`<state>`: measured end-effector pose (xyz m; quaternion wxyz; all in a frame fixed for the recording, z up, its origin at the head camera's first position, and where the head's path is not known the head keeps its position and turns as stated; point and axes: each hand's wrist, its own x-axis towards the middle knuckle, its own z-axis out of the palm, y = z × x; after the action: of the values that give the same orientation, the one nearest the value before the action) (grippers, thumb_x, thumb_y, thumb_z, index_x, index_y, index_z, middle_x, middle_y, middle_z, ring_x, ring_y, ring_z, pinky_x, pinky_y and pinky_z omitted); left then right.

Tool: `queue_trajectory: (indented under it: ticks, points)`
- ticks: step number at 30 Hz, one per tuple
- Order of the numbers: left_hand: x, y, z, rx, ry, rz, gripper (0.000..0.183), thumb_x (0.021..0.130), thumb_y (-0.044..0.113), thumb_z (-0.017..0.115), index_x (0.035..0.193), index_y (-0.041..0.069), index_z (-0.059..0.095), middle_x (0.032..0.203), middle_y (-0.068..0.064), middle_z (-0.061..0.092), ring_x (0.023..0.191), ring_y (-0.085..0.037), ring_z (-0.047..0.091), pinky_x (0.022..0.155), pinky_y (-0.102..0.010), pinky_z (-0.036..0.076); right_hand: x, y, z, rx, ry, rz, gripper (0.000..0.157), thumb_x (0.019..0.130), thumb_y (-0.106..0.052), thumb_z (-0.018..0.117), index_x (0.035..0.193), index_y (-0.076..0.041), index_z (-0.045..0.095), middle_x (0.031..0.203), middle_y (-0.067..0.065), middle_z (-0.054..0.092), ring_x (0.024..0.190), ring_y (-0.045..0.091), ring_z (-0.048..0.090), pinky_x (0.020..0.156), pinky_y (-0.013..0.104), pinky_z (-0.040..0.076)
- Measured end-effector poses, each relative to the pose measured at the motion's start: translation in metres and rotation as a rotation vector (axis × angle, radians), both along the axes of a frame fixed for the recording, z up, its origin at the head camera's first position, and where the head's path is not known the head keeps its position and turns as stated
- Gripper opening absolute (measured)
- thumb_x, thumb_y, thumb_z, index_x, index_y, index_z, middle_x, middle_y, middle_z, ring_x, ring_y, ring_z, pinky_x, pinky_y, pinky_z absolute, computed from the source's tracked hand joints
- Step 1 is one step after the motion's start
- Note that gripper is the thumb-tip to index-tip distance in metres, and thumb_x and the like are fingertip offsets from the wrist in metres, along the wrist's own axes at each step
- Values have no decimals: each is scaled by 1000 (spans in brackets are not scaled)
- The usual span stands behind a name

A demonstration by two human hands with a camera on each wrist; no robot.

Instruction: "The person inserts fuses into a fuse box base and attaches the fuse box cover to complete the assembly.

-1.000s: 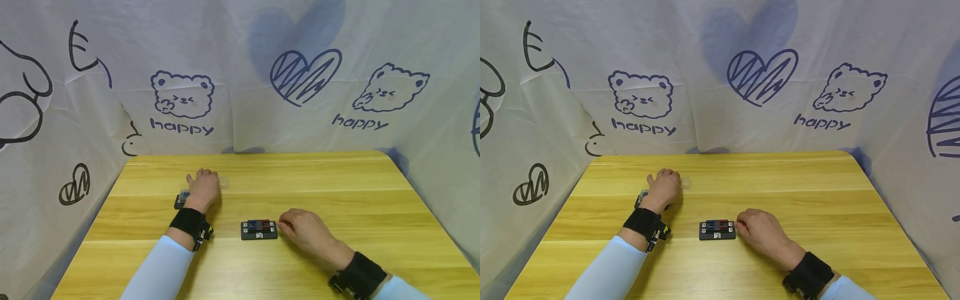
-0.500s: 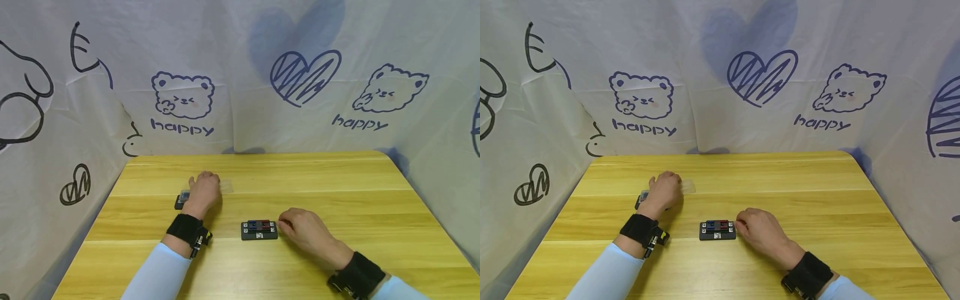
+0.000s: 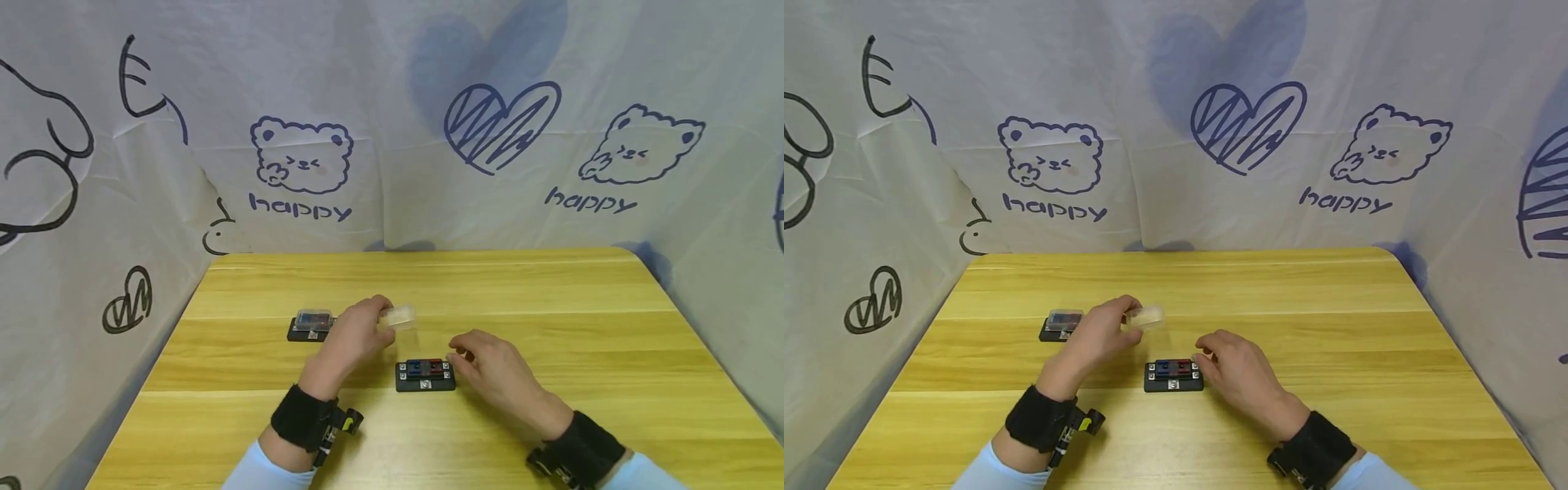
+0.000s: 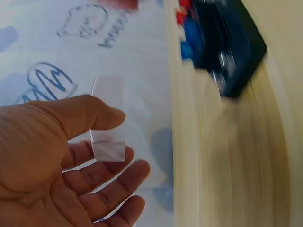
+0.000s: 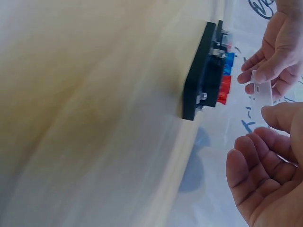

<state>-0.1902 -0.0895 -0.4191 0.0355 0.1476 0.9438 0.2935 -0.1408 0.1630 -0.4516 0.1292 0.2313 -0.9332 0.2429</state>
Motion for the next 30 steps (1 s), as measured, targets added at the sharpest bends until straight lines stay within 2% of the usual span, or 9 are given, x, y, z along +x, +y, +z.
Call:
queue_trajectory:
  ticks: [4, 10, 14, 20, 24, 30]
  points:
    - [12, 8, 3, 45, -35, -58, 38, 84, 21, 69, 120, 12, 59, 97, -2, 58, 76, -18, 53, 62, -31, 47, 1, -2, 7, -53, -20, 4, 36, 87, -30, 72, 117, -12, 64, 98, 1, 66, 78, 11, 61, 60, 26, 51]
    - [28, 17, -1, 89, -44, -137, 36, 86, 27, 70, 119, 15, 60, 101, 0, 59, 85, -17, 55, 70, -33, 49, 2, -3, 12, -97, -33, 45, 55, 83, -33, 75, 131, -13, 54, 113, 4, 62, 89, 15, 62, 66, 30, 54]
    - [36, 21, -4, 100, -30, -184, 34, 87, 29, 70, 118, 18, 60, 106, 2, 61, 94, -16, 57, 75, -33, 50, 4, -3, 13, -100, -40, 102, 57, 83, -34, 76, 132, -14, 54, 120, 3, 59, 94, 17, 60, 69, 32, 54]
    - [41, 25, -10, 88, -14, -239, 35, 88, 30, 70, 119, 18, 60, 106, 1, 62, 96, -18, 60, 73, -30, 51, 6, -5, 11, -69, 33, 154, 46, 82, -32, 76, 123, -15, 62, 115, 1, 60, 94, 12, 56, 71, 33, 53]
    - [42, 24, -15, 89, -8, -242, 42, 87, 31, 71, 124, 16, 58, 114, -2, 62, 101, -21, 59, 77, -32, 51, 6, -6, 8, -73, 33, 164, 41, 83, -30, 76, 118, -13, 64, 109, 1, 63, 89, 13, 57, 68, 30, 52]
    - [44, 15, -28, 27, -42, -157, 73, 77, 39, 79, 137, 11, 48, 133, -11, 54, 117, -29, 48, 94, -45, 47, 3, -5, 5, -107, -44, 117, 37, 85, -28, 74, 116, -12, 64, 106, 1, 63, 84, 12, 58, 64, 26, 52]
